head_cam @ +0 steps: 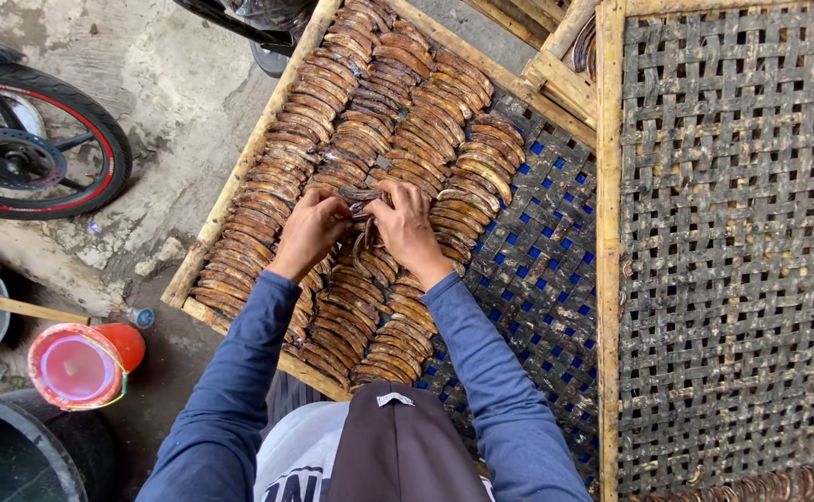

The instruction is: The person sits at woven bamboo drying trays and arranges dried banana slices by hand, picking up handfuls of slices and placing them one by one in rows to spread them evenly across the tray surface. They occasionally move slices between trays and press rows flat as they work.

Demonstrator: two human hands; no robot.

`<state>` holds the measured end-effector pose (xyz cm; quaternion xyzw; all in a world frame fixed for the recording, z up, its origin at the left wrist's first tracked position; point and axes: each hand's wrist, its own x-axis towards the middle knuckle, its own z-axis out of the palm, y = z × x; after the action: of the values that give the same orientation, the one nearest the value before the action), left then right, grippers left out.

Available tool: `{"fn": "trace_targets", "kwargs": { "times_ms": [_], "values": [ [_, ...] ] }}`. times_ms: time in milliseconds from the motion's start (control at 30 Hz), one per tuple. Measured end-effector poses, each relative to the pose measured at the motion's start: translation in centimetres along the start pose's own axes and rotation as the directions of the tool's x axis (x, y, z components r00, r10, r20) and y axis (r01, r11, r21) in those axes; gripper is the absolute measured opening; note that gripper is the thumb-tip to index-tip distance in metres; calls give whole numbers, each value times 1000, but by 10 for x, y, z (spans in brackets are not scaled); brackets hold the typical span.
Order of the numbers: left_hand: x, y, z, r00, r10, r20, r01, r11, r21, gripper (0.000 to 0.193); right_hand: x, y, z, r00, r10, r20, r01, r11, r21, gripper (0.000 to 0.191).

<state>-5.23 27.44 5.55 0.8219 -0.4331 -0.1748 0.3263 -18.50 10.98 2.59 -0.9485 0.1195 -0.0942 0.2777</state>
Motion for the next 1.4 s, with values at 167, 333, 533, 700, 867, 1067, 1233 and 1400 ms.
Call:
{"fn": "trace_targets", "kwargs": {
  "times_ms": [167,333,533,700,867,1067,1233,1400],
  "values": [
    [11,12,-9,991,-103,86,114,985,-131,14,-3,-9,-27,997,78,1,-76,974,211,31],
    [31,43,-11,991,116,-63,-128,961,-247,14,-10,11,-51,927,316,203,-354,558,750,25],
    [80,89,38,951,276,-139,-305,907,-291,14,-24,79,-60,826,561,-58,-177,355,918,10],
    [159,112,112,965,216,-148,-255,902,-348,13,-9,151,-81,684,663,-304,-260,611,748,8],
    [213,104,156,942,281,-184,-297,952,-68,8,13,184,-90,685,529,-502,-362,844,395,12],
    [218,90,169,927,328,-182,-314,944,100,6,14,189,-79,718,402,-568,-365,913,185,12],
    [202,83,135,943,252,-218,-276,957,-86,9,2,193,-90,681,417,-601,-364,906,216,12],
    [145,55,61,973,79,-217,-106,988,-115,13,-26,153,-101,686,430,-587,-359,902,240,13]
  ]
}}
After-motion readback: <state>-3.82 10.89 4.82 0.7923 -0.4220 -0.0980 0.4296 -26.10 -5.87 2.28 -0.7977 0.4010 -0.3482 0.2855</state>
